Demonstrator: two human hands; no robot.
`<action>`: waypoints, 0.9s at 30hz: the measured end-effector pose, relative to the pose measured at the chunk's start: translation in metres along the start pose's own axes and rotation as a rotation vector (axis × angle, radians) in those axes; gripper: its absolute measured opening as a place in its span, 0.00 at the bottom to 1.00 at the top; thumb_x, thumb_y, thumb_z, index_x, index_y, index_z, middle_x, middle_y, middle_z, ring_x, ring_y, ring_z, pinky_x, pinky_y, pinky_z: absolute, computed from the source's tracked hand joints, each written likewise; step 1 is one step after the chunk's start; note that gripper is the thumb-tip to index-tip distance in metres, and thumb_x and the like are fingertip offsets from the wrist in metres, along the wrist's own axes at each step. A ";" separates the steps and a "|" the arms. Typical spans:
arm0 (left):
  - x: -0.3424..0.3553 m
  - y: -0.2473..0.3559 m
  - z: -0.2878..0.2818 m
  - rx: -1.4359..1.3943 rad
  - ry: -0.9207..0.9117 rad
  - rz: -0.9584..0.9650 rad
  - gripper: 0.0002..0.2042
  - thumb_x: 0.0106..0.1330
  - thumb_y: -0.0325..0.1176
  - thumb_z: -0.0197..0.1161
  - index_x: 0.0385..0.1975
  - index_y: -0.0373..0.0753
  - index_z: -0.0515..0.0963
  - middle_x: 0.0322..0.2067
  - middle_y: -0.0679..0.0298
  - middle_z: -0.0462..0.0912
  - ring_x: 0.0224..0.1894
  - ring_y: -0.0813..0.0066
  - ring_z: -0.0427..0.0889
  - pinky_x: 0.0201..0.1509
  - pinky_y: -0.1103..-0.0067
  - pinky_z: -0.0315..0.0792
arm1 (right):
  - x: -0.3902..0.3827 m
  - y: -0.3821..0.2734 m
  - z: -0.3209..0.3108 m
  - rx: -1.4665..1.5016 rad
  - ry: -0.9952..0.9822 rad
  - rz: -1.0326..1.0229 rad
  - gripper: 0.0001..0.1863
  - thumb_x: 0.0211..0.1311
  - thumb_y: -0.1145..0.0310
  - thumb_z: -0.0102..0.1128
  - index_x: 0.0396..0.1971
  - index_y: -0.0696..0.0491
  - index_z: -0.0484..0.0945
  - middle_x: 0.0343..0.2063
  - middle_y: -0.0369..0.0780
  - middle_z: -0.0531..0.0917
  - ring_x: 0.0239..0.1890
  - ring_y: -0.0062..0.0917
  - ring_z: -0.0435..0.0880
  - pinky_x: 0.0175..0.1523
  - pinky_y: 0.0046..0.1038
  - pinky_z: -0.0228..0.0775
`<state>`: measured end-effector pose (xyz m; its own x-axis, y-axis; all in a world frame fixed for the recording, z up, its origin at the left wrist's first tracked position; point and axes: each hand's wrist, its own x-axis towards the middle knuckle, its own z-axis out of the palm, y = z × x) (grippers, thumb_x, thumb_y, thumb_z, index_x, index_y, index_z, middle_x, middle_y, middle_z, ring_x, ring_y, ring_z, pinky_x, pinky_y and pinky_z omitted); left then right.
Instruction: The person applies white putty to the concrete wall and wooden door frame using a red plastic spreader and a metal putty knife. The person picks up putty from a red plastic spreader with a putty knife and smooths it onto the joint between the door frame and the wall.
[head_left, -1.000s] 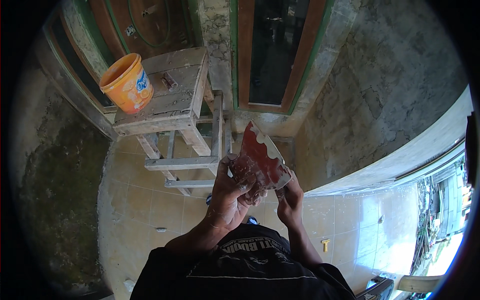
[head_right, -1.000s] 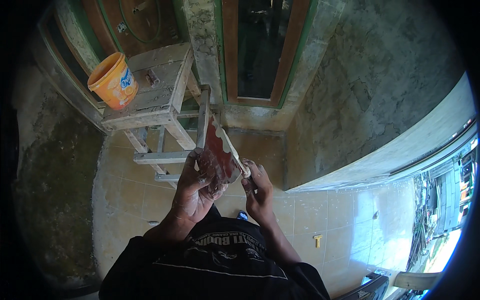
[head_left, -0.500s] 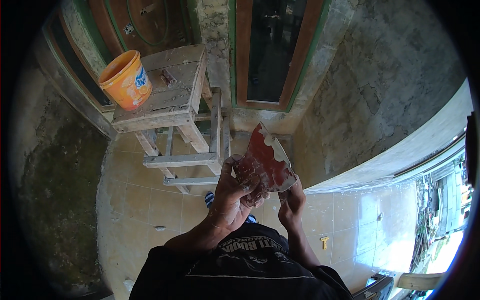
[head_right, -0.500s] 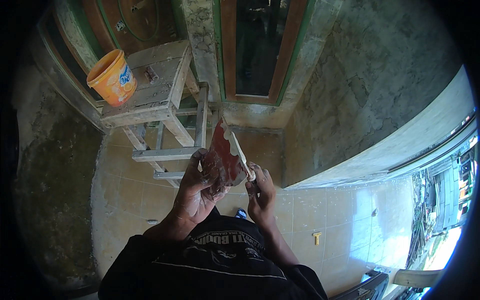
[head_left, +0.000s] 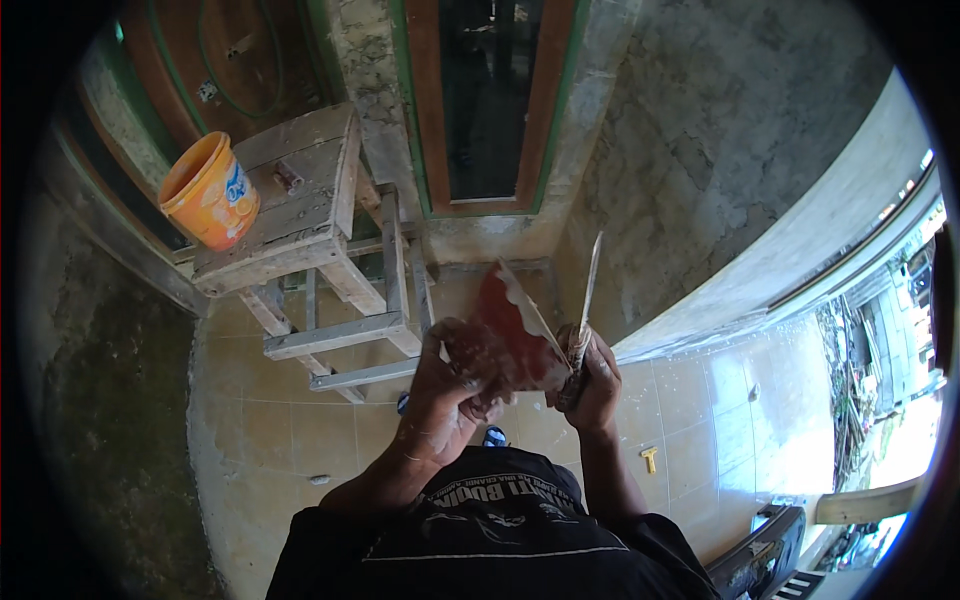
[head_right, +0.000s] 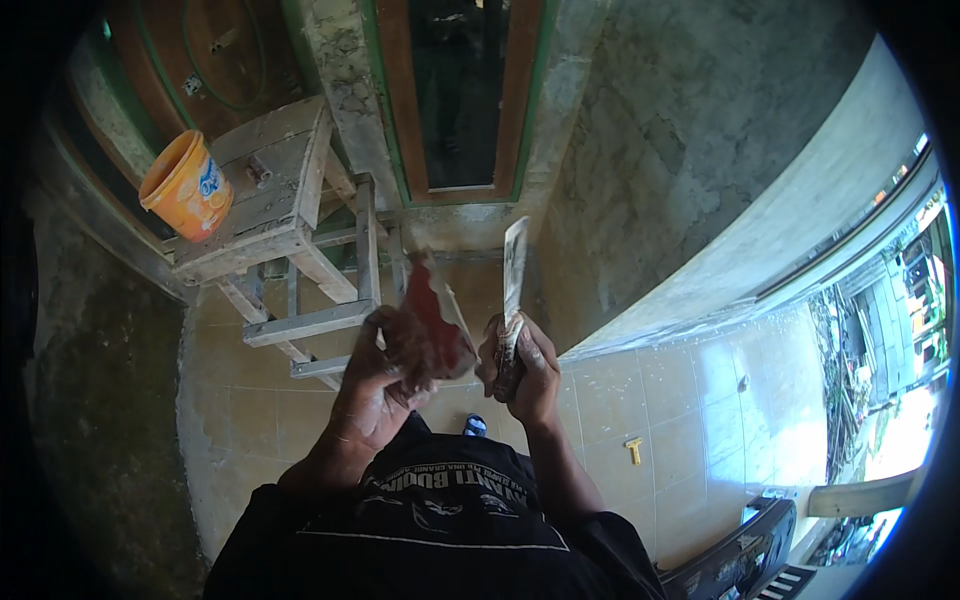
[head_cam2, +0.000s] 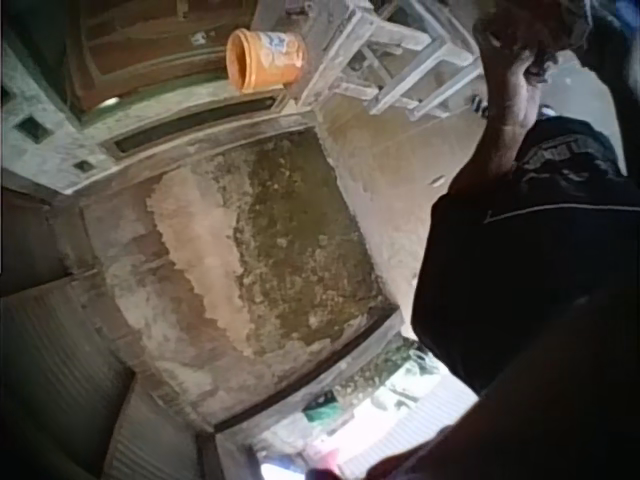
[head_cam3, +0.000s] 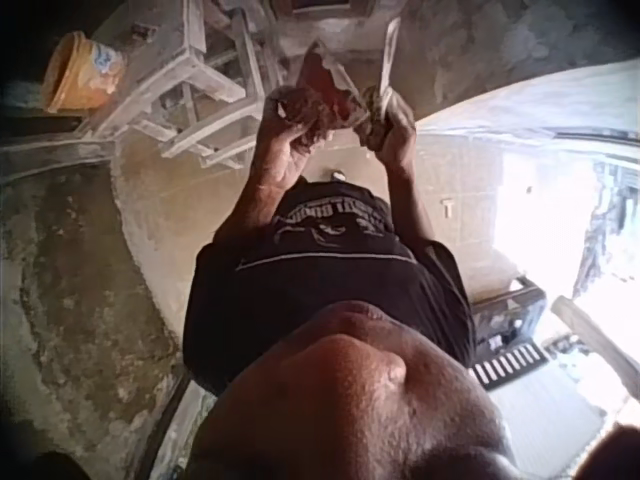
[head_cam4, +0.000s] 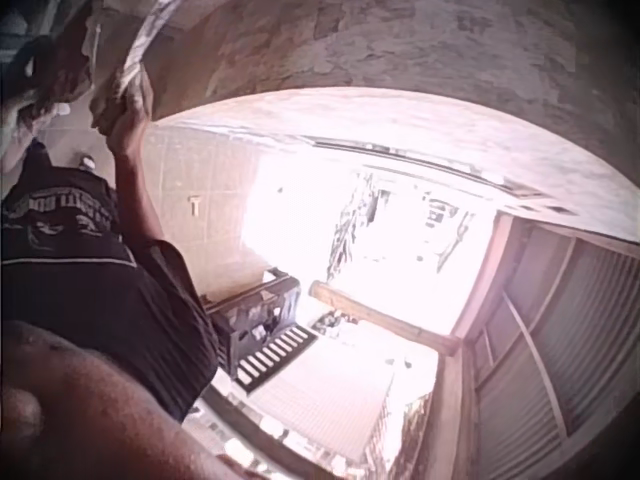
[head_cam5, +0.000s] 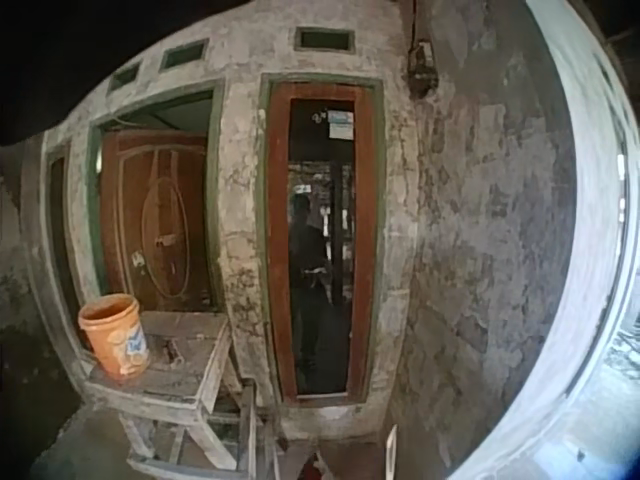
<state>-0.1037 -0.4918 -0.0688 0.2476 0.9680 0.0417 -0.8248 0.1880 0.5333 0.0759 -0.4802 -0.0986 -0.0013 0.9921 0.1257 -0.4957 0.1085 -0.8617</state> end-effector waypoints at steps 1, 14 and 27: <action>-0.001 -0.004 0.003 0.026 0.013 -0.075 0.24 0.57 0.22 0.59 0.49 0.44 0.55 0.38 0.58 0.72 0.30 0.68 0.79 0.25 0.79 0.74 | 0.000 0.005 -0.007 0.112 -0.102 0.029 0.21 0.65 0.54 0.38 0.34 0.59 0.69 0.12 0.40 0.71 0.07 0.22 0.65 0.13 0.21 0.56; -0.010 -0.003 0.019 0.072 0.045 -0.104 0.25 0.55 0.29 0.63 0.50 0.41 0.57 0.34 0.61 0.72 0.27 0.74 0.78 0.24 0.82 0.72 | -0.026 0.021 0.000 -0.013 -0.125 0.313 0.26 0.67 0.44 0.30 0.29 0.53 0.66 0.12 0.41 0.70 0.08 0.23 0.66 0.12 0.21 0.55; -0.011 0.009 0.010 -0.055 0.036 -0.151 0.25 0.57 0.24 0.60 0.52 0.42 0.56 0.36 0.60 0.72 0.28 0.72 0.78 0.25 0.82 0.72 | -0.019 0.012 0.009 -0.205 -0.331 0.162 0.28 0.68 0.45 0.29 0.24 0.55 0.66 0.10 0.36 0.67 0.08 0.18 0.62 0.14 0.19 0.50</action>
<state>-0.1086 -0.5026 -0.0563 0.3528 0.9333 -0.0662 -0.8067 0.3393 0.4838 0.0627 -0.4980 -0.1067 -0.3611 0.9269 0.1027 -0.2826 -0.0038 -0.9592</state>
